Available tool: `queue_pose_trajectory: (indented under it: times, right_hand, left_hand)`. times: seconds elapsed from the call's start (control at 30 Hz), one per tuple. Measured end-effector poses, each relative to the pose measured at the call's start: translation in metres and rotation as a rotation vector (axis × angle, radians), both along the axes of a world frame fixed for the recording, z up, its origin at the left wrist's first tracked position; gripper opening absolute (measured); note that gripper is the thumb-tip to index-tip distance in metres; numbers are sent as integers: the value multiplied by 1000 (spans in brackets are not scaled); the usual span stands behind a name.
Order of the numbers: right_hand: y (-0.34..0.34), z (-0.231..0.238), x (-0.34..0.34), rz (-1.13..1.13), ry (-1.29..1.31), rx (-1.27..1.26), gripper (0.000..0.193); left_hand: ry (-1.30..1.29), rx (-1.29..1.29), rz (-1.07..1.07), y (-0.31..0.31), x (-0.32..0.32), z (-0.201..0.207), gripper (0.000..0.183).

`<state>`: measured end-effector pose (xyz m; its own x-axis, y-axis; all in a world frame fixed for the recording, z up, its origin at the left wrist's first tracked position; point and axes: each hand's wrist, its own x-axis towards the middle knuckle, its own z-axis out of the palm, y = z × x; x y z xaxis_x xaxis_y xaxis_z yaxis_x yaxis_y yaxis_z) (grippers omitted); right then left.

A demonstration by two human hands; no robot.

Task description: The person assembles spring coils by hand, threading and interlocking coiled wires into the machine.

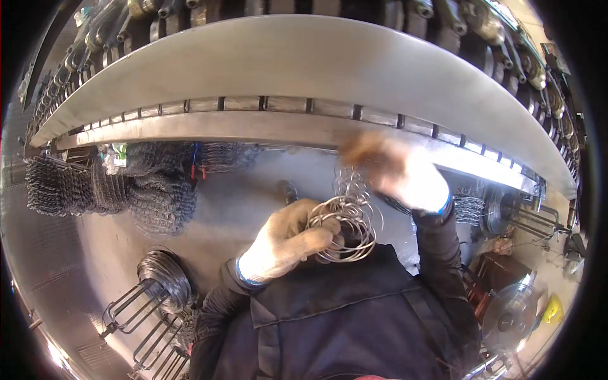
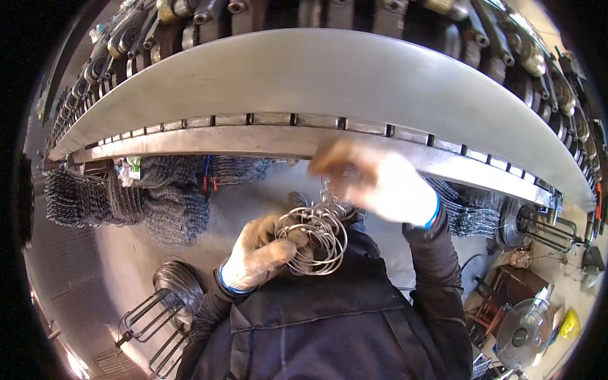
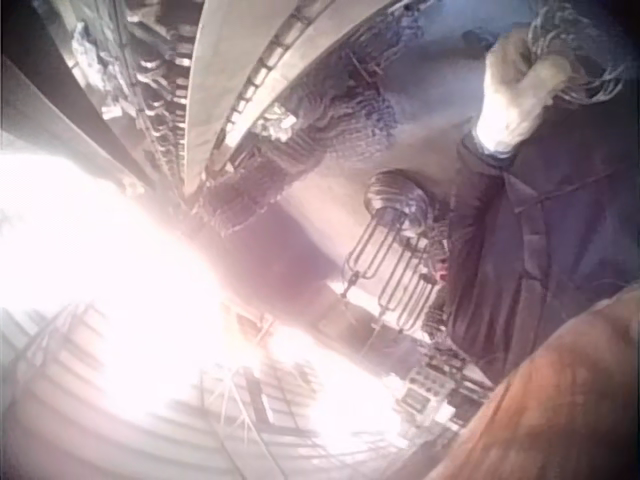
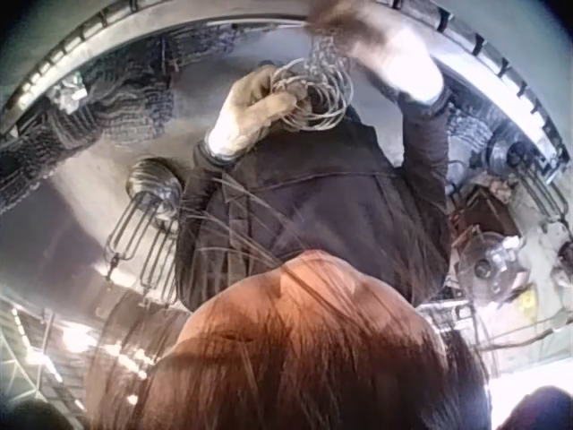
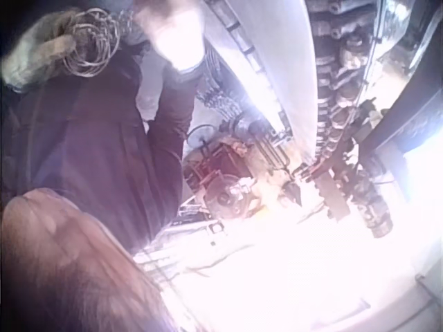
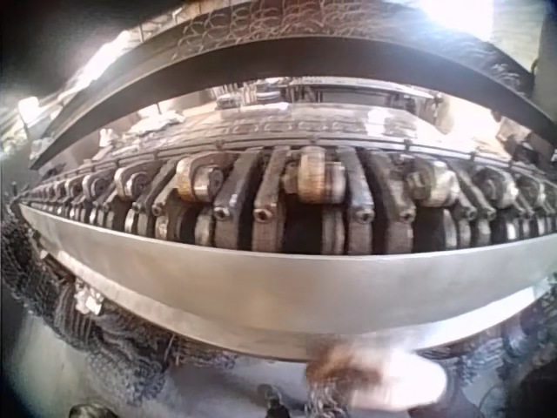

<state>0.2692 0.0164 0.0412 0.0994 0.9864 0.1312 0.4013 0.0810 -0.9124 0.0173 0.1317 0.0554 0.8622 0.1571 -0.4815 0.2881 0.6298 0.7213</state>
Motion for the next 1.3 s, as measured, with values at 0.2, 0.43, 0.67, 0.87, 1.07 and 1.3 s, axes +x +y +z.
queue_pose_trajectory:
  times: [0.2,0.43,0.67,0.87,1.07,1.3]
  right_hand:
    - [-41,-37,8,-109,-71,86,34]
    - [-6,-99,93,-730,-1136,60,28]
    - [-68,-64,50,-546,-1095,-60,35]
    - [-73,-4,18,53,-127,147,23]
    - [-89,-45,21,-788,-599,65,27]
    - [-84,-132,134,-876,-1126,74,32]
  left_hand:
    - [-46,82,-89,-18,6,-1,29]
    - [-82,192,-185,-35,24,2,22]
    - [-87,49,-35,-48,28,-6,22]
    - [-136,33,135,-58,45,-17,19]
    - [-131,-103,93,-68,57,-16,21]
    - [-130,-130,-84,-79,71,-8,36]
